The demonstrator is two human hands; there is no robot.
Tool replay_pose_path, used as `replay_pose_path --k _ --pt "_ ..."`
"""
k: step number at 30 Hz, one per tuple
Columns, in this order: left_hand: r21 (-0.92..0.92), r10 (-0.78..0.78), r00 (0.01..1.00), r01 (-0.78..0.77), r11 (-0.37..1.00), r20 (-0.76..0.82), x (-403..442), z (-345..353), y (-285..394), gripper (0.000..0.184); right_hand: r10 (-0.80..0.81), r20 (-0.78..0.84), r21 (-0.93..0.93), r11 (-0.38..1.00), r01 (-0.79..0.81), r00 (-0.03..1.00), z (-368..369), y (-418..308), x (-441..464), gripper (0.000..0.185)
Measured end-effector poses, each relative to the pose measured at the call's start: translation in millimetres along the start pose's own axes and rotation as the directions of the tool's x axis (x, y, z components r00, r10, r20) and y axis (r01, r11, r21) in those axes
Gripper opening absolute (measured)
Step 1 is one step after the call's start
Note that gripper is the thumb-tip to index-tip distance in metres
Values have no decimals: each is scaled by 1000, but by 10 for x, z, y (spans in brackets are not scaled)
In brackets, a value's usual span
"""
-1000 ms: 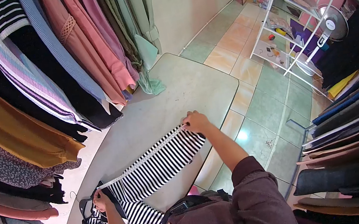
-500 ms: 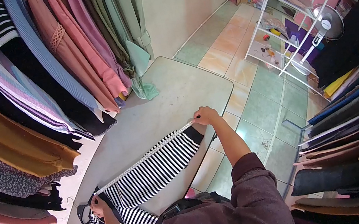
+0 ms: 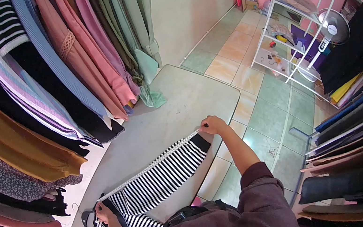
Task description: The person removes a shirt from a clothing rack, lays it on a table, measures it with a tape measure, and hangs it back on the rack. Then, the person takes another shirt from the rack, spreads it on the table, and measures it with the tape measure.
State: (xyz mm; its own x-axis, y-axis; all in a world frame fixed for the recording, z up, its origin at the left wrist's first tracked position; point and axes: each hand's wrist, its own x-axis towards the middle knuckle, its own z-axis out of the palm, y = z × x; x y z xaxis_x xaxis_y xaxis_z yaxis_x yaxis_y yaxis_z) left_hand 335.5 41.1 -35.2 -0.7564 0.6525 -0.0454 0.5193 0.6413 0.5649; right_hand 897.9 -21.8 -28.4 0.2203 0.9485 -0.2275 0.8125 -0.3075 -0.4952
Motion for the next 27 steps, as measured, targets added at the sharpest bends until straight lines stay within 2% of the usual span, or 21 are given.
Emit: replay_pose_path --k 1,3,4,5,6,7,9,11,12,13,15,16,17,18,19,21,22,23,24,25,27 --pt "-7 7 1000 -7 1000 -3 -117 -20 147 28 -2 -10 3 1000 2 1000 -24 -43 -28 33" --pt "-92 165 973 -182 979 -164 -231 -40 260 28 -74 -49 261 962 84 996 -88 -208 -195 47" --pt "-185 429 877 -469 864 -216 -187 68 207 21 -76 -47 261 962 85 996 -43 -269 -263 47" --pt "-495 531 815 -569 657 -232 -216 245 169 14 -133 -79 363 919 152 988 46 -349 -352 50" --pt "-773 515 847 -410 483 -127 -497 226 358 11 -187 -120 456 862 222 975 105 -443 -433 55" --pt "-745 542 823 -468 476 -171 -682 241 459 13 -221 -111 461 852 247 969 107 -604 -564 51" --pt "-892 514 857 -256 372 -32 -987 289 603 11 -191 -39 676 718 166 981 310 -670 -706 37" --pt "-877 529 849 -242 416 17 -1161 283 691 10 -90 90 811 585 -20 992 436 -729 -859 35" --pt "-858 539 839 -223 462 72 -1197 283 722 10 -108 -60 812 573 112 992 668 -666 -874 30" --pt "-840 615 785 -282 464 76 -1204 318 702 8 -49 9 824 567 20 999 629 -739 -1030 26" --pt "-676 771 630 -526 515 97 -1254 368 649 6 81 138 942 298 -156 987 635 -862 -1279 22" --pt "-598 804 547 -572 562 233 -1300 385 632 13 83 132 942 298 -151 988 663 -857 -1344 22" --pt "-529 847 447 -663 530 290 -1382 382 576 21 99 172 960 208 -189 980 697 -849 -1414 22" --pt "-490 901 282 -764 419 330 -1451 391 505 33 112 212 968 114 -224 971 734 -836 -1478 21" --pt "-451 899 148 -824 342 412 -1567 309 514 42 69 209 961 173 -218 975 770 -787 -1518 27" --pt "-405 844 -82 -899 168 531 -1753 99 524 51 127 18 735 671 -99 992 827 -773 -1548 32" --pt "-408 843 -85 -898 167 531 -1760 110 511 51 92 -54 667 744 -33 994 820 -769 -1567 40" --pt "-387 854 -127 -918 92 504 -1757 132 483 46 94 -51 665 746 -36 994 793 -756 -1563 40" --pt "-362 862 -169 -932 18 477 -1742 163 452 43 109 -38 522 850 -73 993 722 -762 -1533 43" --pt "-364 863 -167 -931 21 478 -1668 227 421 43 123 -27 361 927 -106 992 674 -763 -1514 45" --pt "-382 786 -236 -924 -1 571 -1467 347 357 41 113 -41 449 889 -83 993 636 -718 -1491 50"
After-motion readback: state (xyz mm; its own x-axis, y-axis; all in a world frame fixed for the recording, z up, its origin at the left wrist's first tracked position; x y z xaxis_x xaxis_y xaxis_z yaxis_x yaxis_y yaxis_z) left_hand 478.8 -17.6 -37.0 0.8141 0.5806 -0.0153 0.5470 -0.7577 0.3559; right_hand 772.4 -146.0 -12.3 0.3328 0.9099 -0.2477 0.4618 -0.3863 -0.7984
